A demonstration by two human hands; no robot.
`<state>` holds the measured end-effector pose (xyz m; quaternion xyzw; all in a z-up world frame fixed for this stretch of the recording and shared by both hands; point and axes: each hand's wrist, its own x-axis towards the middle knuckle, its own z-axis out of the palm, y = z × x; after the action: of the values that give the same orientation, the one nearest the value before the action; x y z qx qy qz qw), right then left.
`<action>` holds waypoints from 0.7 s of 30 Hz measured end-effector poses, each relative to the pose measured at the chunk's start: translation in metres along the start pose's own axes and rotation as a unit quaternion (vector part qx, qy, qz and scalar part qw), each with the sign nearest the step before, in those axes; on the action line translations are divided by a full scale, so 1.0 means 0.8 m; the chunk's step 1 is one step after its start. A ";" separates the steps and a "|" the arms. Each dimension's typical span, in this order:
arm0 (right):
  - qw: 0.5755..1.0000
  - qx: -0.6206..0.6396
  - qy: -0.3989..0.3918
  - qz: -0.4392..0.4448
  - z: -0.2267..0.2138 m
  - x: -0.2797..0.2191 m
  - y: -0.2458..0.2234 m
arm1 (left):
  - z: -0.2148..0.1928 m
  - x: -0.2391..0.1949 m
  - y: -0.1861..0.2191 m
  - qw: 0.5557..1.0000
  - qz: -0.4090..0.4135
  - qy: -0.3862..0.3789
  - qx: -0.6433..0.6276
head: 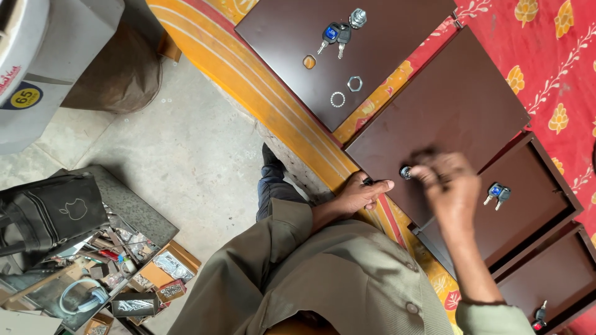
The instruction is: The person inserts cam locks with keys into pre-drilled holes in brown metal cabinet doors, threads nuts onto the lock shafts by hand and tightens them, then stacks the finished doors. They take new locks from a cardboard box of hardware and work through the doors one at a time.
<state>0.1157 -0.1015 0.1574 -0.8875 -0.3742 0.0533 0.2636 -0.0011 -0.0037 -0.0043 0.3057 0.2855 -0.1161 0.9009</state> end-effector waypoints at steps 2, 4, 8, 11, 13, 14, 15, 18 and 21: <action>0.994 0.080 0.072 -0.001 -0.055 0.035 -0.062 | 0.001 -0.001 0.000 1.000 0.027 -0.007 0.013; 0.976 0.162 0.146 0.000 -0.089 0.058 -0.092 | 0.000 -0.009 0.006 0.998 0.053 -0.014 0.030; 0.989 0.097 0.109 -0.021 -0.058 0.069 -0.098 | 0.007 -0.021 0.016 0.993 0.082 -0.043 0.072; 0.995 0.047 0.081 -0.042 0.016 0.052 -0.049 | 0.015 -0.029 0.019 0.987 0.108 -0.072 0.092; 0.996 0.013 0.066 -0.059 0.047 0.038 -0.010 | 0.017 -0.030 0.009 0.981 0.134 -0.087 0.109; 0.996 -0.007 0.061 -0.067 0.052 0.037 0.003 | 0.016 -0.024 -0.001 0.984 0.126 -0.104 0.070; 0.995 -0.016 0.053 -0.083 0.067 0.050 0.004 | 0.009 -0.016 -0.004 0.986 0.123 -0.108 0.032; 0.998 -0.033 -0.008 -0.062 0.049 0.052 0.016 | 0.019 -0.037 0.000 0.993 0.074 -0.083 0.038; 0.995 -0.090 0.035 -0.038 -0.011 0.085 0.018 | 0.003 -0.015 -0.016 0.984 0.111 -0.128 0.051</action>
<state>0.1759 -0.0665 0.1648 -0.8943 -0.4012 -0.0213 0.1969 -0.0149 -0.0151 -0.0016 0.3636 0.1258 -0.0681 0.9205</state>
